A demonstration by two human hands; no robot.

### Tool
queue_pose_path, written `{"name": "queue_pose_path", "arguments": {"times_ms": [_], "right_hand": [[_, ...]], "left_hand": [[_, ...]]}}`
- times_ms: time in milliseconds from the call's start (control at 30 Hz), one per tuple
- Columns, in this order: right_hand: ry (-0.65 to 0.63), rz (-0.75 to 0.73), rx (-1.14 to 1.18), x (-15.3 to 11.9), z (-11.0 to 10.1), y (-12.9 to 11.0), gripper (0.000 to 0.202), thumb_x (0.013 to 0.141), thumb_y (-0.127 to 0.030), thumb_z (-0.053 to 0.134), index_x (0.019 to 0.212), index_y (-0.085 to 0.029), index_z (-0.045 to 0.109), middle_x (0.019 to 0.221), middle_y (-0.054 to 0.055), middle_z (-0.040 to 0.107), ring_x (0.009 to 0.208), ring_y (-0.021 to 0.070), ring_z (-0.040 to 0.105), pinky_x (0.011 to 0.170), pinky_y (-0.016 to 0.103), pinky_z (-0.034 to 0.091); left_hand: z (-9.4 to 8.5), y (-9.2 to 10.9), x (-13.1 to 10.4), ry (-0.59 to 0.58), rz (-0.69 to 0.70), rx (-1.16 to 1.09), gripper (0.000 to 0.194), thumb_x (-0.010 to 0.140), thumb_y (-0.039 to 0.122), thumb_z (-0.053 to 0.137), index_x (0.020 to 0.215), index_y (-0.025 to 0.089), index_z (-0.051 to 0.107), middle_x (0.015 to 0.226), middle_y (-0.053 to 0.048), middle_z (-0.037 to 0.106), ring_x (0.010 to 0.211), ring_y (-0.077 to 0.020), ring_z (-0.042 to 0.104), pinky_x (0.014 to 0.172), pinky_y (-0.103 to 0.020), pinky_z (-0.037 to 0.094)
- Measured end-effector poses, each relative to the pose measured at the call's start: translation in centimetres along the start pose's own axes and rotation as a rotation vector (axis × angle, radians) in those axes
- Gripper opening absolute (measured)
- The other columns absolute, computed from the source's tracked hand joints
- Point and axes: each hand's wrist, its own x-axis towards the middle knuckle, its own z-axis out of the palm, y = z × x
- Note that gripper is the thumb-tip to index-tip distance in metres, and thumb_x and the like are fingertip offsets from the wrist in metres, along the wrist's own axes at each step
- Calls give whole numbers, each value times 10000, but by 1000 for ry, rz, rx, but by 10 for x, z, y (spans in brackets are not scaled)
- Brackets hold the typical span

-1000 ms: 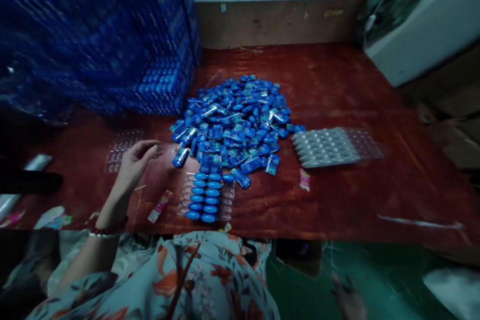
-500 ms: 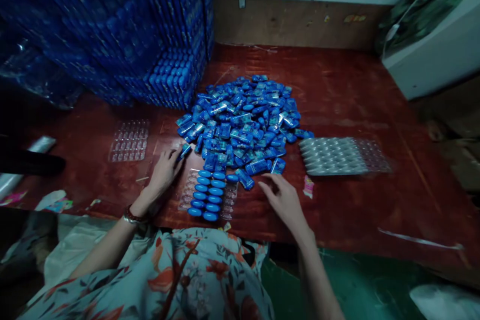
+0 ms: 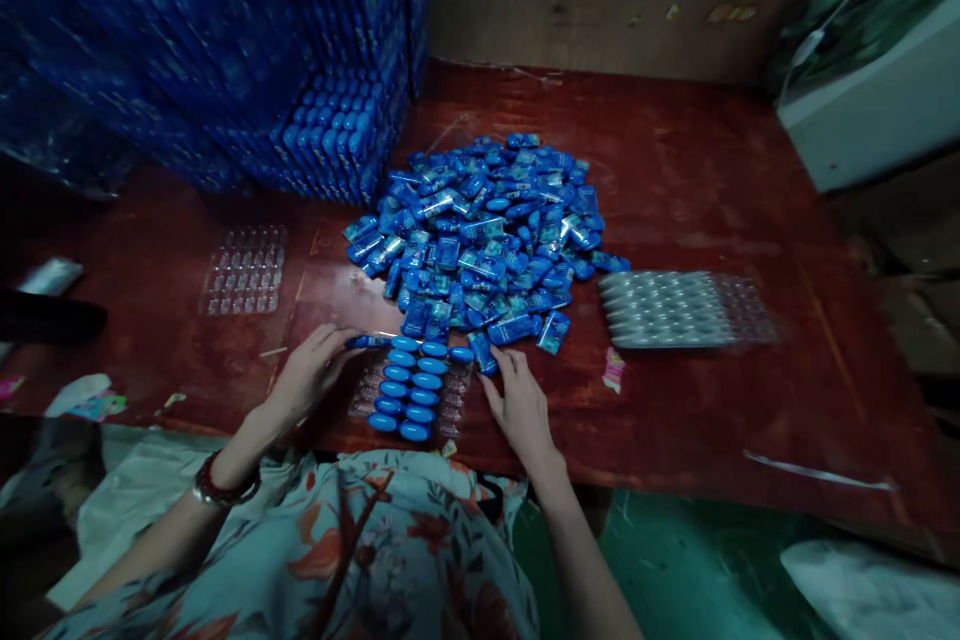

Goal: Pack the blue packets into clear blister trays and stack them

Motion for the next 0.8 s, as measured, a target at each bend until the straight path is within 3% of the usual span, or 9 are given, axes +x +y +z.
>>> {"name": "queue_pose_path", "arguments": {"times_ms": [233,367,467,567,800], "right_hand": [[87,30,47,-7,4,3,398,880,-306,435,1262,-199,465,1128,127,493,1000,242,551,818,388,497],[108,49,7,-14,-5,9,412,862,-396,479,1225,-203,507,1122,134,496,1053,277,510,870,456,462],[227,95,114,-13,-12,17,386,869,-441,469,1172,-215,544,1079,112,508,1021,248,528,872,427,466],[302,121,179,-2,-17,23,318,888,-410,445,1097,-217,586,1025,92,532,941,218,556,824,389,486],[278,-9,133,40,-28,21,291,900,-268,393,1081,-209,614,1023,99,530,955,215,546,851,378,468]], "left_hand": [[2,-8,-3,-102,5,135,348,916,140,274,1122,158,554,1044,-92,589,922,-175,578,791,-285,490],[4,-9,-5,-88,49,145,336,905,152,313,1130,182,561,1035,-73,584,910,-161,555,798,-281,484],[2,-7,-5,-99,90,154,345,888,121,314,1121,178,562,1015,-70,580,903,-158,541,806,-285,478],[-2,-5,-6,-118,118,197,348,882,100,307,1118,167,554,962,-70,577,867,-165,536,771,-289,479],[-7,7,4,-274,209,361,259,883,80,355,1046,140,546,938,-77,589,842,-185,536,775,-310,464]]}}
